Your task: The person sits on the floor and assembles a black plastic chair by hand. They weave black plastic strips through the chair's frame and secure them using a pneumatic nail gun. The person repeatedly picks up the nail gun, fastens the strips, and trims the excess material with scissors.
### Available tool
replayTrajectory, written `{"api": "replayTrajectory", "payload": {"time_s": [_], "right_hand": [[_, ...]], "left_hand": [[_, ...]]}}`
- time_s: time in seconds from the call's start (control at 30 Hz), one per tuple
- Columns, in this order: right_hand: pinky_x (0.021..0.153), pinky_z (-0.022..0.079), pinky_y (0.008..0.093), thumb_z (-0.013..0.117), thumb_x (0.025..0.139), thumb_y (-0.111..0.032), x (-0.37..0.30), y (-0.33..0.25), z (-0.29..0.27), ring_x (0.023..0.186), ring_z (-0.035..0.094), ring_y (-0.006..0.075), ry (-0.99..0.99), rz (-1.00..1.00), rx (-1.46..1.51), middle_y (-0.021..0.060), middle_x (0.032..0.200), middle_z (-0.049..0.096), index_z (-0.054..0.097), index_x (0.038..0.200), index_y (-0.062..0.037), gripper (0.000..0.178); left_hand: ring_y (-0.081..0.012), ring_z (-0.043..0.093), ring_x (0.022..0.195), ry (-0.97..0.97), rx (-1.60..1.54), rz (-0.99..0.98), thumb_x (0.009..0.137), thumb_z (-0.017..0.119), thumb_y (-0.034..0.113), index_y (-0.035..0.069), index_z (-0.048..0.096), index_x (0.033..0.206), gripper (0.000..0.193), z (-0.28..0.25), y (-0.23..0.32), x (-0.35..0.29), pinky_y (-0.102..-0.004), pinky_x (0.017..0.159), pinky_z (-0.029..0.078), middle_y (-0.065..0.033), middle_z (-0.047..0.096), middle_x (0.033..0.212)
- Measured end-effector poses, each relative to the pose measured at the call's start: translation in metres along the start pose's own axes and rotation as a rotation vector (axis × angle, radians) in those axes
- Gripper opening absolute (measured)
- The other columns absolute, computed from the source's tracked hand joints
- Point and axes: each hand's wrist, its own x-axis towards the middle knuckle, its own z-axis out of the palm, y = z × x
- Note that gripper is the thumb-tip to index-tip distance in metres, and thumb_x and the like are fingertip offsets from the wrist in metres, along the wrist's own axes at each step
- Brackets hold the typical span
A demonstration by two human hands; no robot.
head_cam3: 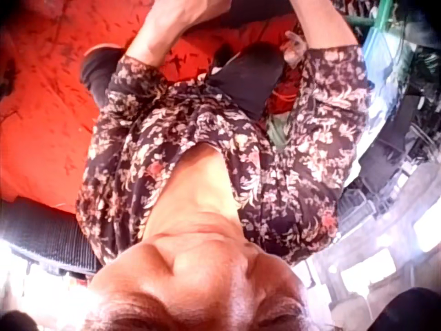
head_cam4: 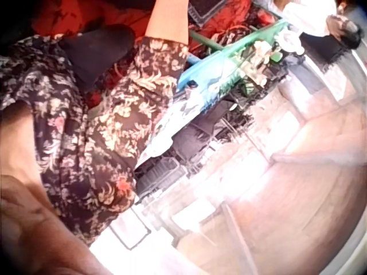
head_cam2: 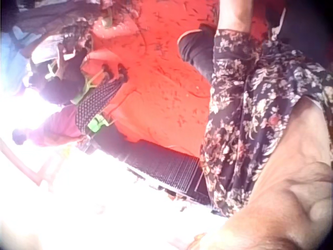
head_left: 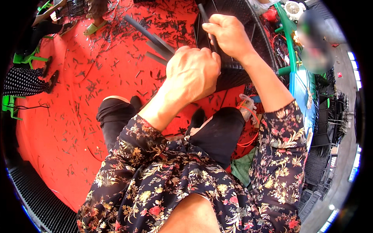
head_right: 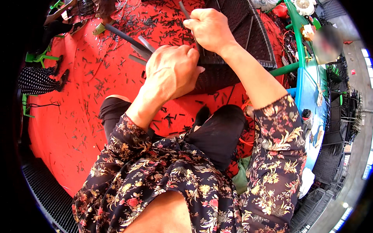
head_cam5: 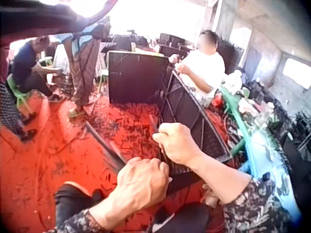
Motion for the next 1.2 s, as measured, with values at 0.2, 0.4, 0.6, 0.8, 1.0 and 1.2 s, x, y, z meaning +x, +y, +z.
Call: {"api": "replayTrajectory", "payload": {"time_s": [0.2, 0.4, 0.6, 0.8, 1.0, 1.2], "right_hand": [[0.055, 0.042, 0.0312, 0.064, 0.079, -0.020, 0.006, 0.007, 0.011, 0.055, 0.049, 0.0117, -0.305, 0.133, -0.166, 0.0063, 0.056, 0.053, 0.056, 0.063, -0.0031, 0.024], [0.076, 0.050, 0.0384, 0.060, 0.080, -0.032, 0.005, 0.008, 0.008, 0.082, 0.065, 0.0284, -0.502, 0.231, -0.468, 0.0140, 0.080, 0.067, 0.070, 0.081, -0.0066, 0.027], [0.059, 0.045, 0.0369, 0.066, 0.076, -0.024, 0.003, 0.028, 0.010, 0.059, 0.057, 0.0221, -0.393, 0.229, -0.414, 0.0122, 0.062, 0.059, 0.058, 0.063, -0.0032, 0.026], [0.074, 0.051, 0.0446, 0.055, 0.078, -0.029, 0.017, 0.074, 0.033, 0.083, 0.063, 0.0353, -0.319, -0.170, -0.653, 0.0206, 0.084, 0.064, 0.066, 0.076, -0.0013, 0.030], [0.070, 0.048, 0.0462, 0.061, 0.071, -0.027, 0.004, 0.068, 0.027, 0.077, 0.061, 0.0391, -0.280, 0.182, -0.444, 0.0234, 0.074, 0.061, 0.062, 0.068, 0.0000, 0.027], [0.071, 0.047, 0.0444, 0.064, 0.071, -0.024, 0.008, 0.061, 0.028, 0.077, 0.061, 0.0382, -0.252, 0.246, -0.398, 0.0231, 0.075, 0.061, 0.060, 0.067, 0.0005, 0.025]], "left_hand": [[-0.0288, 0.060, 0.069, 0.072, 0.004, 0.004, 0.066, 0.072, 0.022, 0.006, 0.054, 0.072, 0.025, -0.006, -0.001, -0.005, -0.0403, 0.063, 0.048, -0.0084, 0.057, 0.069], [-0.0278, 0.060, 0.070, 0.089, -0.091, 0.053, 0.069, 0.069, 0.017, 0.008, 0.059, 0.089, 0.024, -0.007, 0.001, -0.008, -0.0400, 0.063, 0.047, -0.0066, 0.057, 0.074], [-0.0261, 0.060, 0.074, 0.110, -0.090, 0.103, 0.076, 0.065, 0.020, 0.012, 0.063, 0.101, 0.026, 0.009, -0.002, -0.004, -0.0382, 0.065, 0.048, -0.0050, 0.058, 0.077], [-0.0257, 0.063, 0.072, -0.050, 0.002, 0.018, 0.078, 0.064, 0.025, 0.011, 0.060, 0.083, 0.016, 0.016, -0.017, 0.003, -0.0398, 0.063, 0.049, -0.0066, 0.060, 0.076], [-0.0296, 0.063, 0.071, 0.003, -0.163, -0.007, 0.078, 0.061, 0.022, 0.006, 0.056, 0.078, 0.017, 0.033, -0.020, 0.002, -0.0421, 0.063, 0.048, -0.0125, 0.061, 0.074], [-0.0342, 0.062, 0.073, 0.075, -0.345, -0.058, 0.073, 0.063, 0.015, 0.000, 0.055, 0.076, 0.017, 0.027, -0.027, 0.002, -0.0449, 0.062, 0.049, -0.0161, 0.059, 0.077]]}}
